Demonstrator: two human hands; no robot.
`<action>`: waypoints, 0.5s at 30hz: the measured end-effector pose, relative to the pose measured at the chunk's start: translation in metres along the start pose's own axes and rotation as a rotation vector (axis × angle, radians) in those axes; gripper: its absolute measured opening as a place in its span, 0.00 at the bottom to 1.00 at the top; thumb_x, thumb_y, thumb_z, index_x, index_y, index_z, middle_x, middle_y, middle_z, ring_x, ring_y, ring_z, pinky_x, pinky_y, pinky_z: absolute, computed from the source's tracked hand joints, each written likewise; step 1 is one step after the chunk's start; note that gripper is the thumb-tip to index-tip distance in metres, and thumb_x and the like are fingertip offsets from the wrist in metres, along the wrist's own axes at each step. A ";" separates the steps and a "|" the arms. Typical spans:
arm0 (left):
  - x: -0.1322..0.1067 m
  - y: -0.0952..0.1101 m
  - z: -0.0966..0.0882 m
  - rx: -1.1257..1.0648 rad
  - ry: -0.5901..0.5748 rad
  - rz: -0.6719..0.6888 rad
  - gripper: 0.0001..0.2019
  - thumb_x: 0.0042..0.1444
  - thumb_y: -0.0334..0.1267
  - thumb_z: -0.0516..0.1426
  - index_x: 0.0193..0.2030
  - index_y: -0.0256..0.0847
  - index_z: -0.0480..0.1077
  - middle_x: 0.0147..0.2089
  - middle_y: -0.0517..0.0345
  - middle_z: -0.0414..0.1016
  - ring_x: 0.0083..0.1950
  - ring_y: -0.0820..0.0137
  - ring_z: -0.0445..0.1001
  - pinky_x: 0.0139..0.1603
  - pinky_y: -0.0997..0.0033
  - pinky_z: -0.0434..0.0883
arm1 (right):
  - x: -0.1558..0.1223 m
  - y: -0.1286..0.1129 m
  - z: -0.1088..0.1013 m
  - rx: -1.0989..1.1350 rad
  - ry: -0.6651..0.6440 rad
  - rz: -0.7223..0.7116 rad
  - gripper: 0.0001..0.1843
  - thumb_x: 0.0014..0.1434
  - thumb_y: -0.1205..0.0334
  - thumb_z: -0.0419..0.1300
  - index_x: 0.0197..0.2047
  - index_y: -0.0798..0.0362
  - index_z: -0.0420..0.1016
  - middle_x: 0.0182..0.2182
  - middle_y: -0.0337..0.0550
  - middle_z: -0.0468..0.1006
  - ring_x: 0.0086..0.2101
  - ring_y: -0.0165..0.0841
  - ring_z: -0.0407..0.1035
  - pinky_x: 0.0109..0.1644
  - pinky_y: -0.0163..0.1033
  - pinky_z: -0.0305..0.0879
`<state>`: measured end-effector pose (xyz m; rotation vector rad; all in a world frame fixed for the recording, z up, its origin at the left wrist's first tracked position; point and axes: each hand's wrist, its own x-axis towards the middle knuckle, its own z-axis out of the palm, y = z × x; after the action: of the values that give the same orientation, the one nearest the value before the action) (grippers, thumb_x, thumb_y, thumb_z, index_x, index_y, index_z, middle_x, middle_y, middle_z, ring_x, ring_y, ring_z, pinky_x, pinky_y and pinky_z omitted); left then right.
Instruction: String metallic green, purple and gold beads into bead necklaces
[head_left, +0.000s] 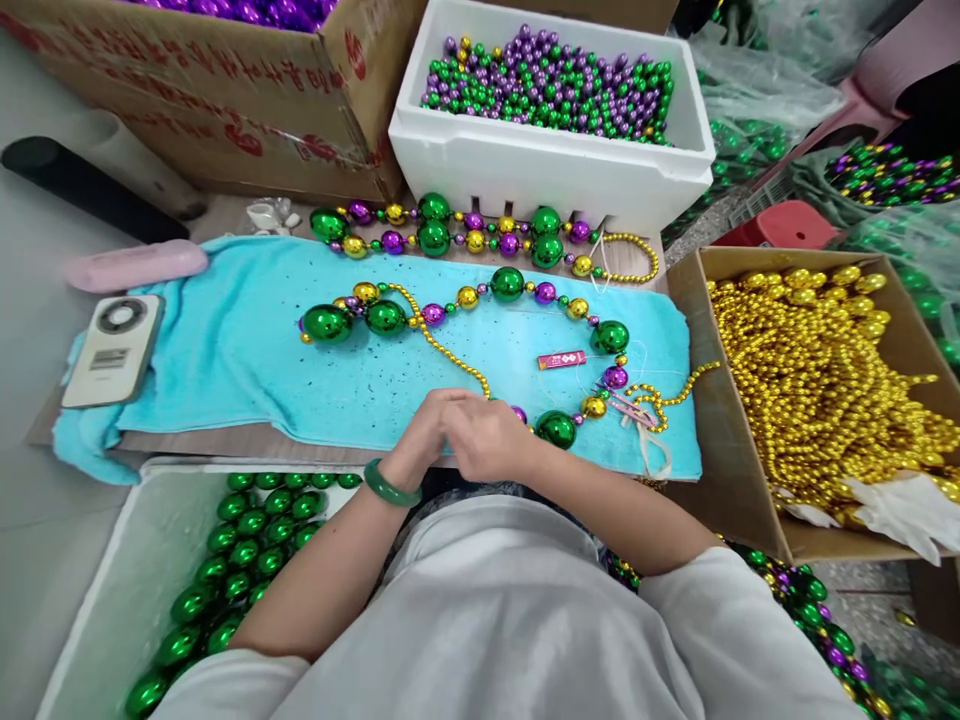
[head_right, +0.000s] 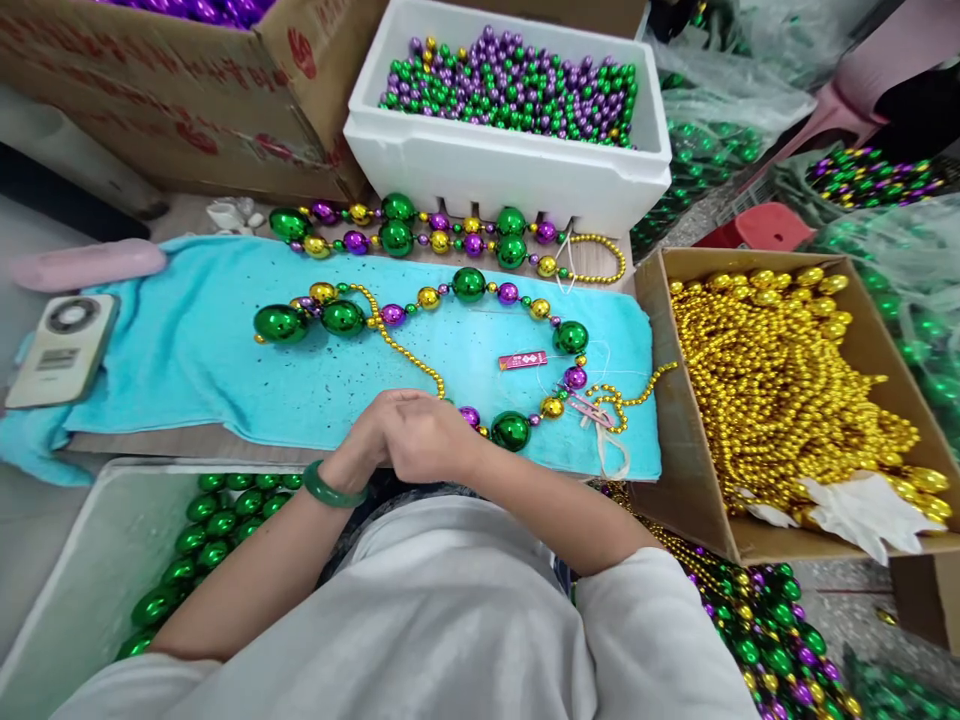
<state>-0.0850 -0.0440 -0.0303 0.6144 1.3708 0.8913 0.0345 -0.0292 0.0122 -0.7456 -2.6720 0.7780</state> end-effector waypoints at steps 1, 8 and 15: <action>0.000 0.002 0.000 -0.020 -0.012 -0.038 0.11 0.34 0.42 0.65 0.20 0.38 0.71 0.21 0.59 0.69 0.26 0.71 0.65 0.27 0.71 0.61 | -0.003 -0.003 0.006 -0.086 -0.053 -0.077 0.06 0.56 0.67 0.52 0.37 0.56 0.68 0.32 0.53 0.77 0.34 0.40 0.69 0.38 0.43 0.62; -0.011 0.019 0.000 -0.092 -0.070 -0.179 0.12 0.30 0.39 0.69 0.21 0.37 0.74 0.23 0.59 0.72 0.27 0.73 0.66 0.28 0.73 0.62 | -0.009 0.003 0.025 -0.300 -0.226 -0.268 0.12 0.62 0.69 0.49 0.43 0.59 0.72 0.36 0.58 0.78 0.36 0.43 0.70 0.36 0.45 0.61; -0.012 0.008 -0.008 0.132 -0.097 0.127 0.10 0.42 0.42 0.65 0.25 0.38 0.74 0.26 0.61 0.69 0.29 0.73 0.64 0.32 0.73 0.61 | -0.024 -0.013 0.015 -0.259 -0.240 -0.287 0.12 0.62 0.68 0.50 0.41 0.59 0.75 0.36 0.57 0.78 0.38 0.42 0.69 0.36 0.44 0.62</action>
<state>-0.0940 -0.0506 -0.0178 0.8430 1.3218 0.8648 0.0438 -0.0573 0.0047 -0.3220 -3.0426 0.4795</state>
